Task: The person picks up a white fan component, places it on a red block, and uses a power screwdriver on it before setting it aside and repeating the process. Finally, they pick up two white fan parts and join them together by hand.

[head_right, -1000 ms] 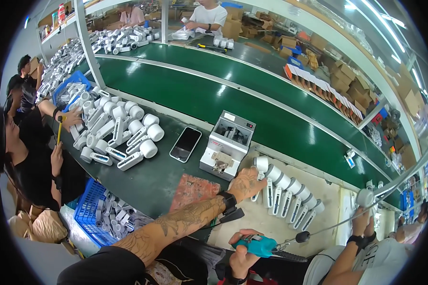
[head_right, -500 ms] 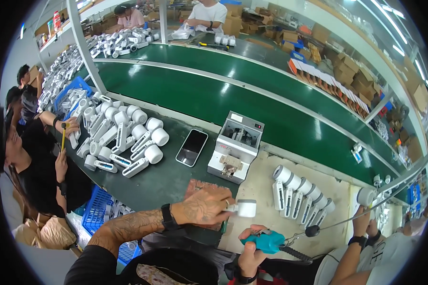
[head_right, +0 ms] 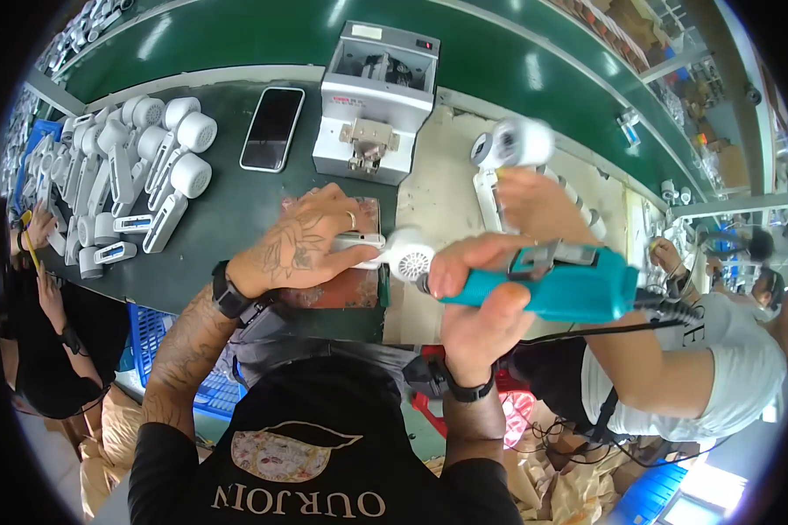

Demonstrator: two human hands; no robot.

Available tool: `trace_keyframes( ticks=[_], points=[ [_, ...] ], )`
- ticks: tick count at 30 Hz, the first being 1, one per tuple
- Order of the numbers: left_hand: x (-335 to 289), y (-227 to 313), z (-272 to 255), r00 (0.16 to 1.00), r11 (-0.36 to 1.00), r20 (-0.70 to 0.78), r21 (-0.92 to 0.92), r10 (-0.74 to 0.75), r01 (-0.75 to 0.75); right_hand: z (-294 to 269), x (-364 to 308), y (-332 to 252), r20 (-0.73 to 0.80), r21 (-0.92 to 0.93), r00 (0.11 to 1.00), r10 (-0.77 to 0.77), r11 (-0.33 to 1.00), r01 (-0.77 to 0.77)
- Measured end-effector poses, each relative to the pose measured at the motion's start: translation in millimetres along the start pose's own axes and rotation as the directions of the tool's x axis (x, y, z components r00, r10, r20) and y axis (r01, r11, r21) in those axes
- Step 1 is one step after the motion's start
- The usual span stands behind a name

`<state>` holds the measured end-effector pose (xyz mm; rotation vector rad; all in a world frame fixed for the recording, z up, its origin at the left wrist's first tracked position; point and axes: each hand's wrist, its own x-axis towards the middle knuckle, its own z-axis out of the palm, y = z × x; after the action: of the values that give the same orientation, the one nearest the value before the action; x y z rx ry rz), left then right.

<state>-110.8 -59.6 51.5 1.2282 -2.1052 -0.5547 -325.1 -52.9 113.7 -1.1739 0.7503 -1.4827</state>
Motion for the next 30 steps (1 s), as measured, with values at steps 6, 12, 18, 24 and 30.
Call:
trace_keyframes(
  ticks=[6, 12, 18, 24, 30],
  points=[
    [-15.7, -2.7, 11.9, 0.987, 0.986, -0.091, 0.115, 0.131, -0.120, 46.8, 71.2, 39.7, 0.175, -0.137, 0.976, -0.128, 0.979, 0.153],
    [-22.5, -12.8, 9.0, 0.986, 0.994, -0.151, 0.095, 0.074, -0.060, 73.6, 104.2, 78.5, 0.191, -0.213, 0.966, -0.174, 0.953, 0.214],
    [-21.1, -14.3, 7.9, 0.989, 0.998, -0.150, 0.058, 0.017, -0.008, 69.6, 95.7, 85.4, 0.209, -0.248, 0.969, -0.132, 0.951, 0.183],
    [-21.8, -12.1, 9.6, 0.989, 0.998, -0.148, 0.066, -0.003, 0.013, 61.2, 62.4, 54.1, 0.166, -0.278, 0.984, -0.062, 0.955, 0.107],
    [-20.8, -15.8, 11.0, 0.993, 0.997, -0.118, 0.073, -0.002, 0.010, 39.9, 43.0, 58.5, 0.133, -0.189, 0.990, -0.042, 0.980, 0.067]
  ],
)
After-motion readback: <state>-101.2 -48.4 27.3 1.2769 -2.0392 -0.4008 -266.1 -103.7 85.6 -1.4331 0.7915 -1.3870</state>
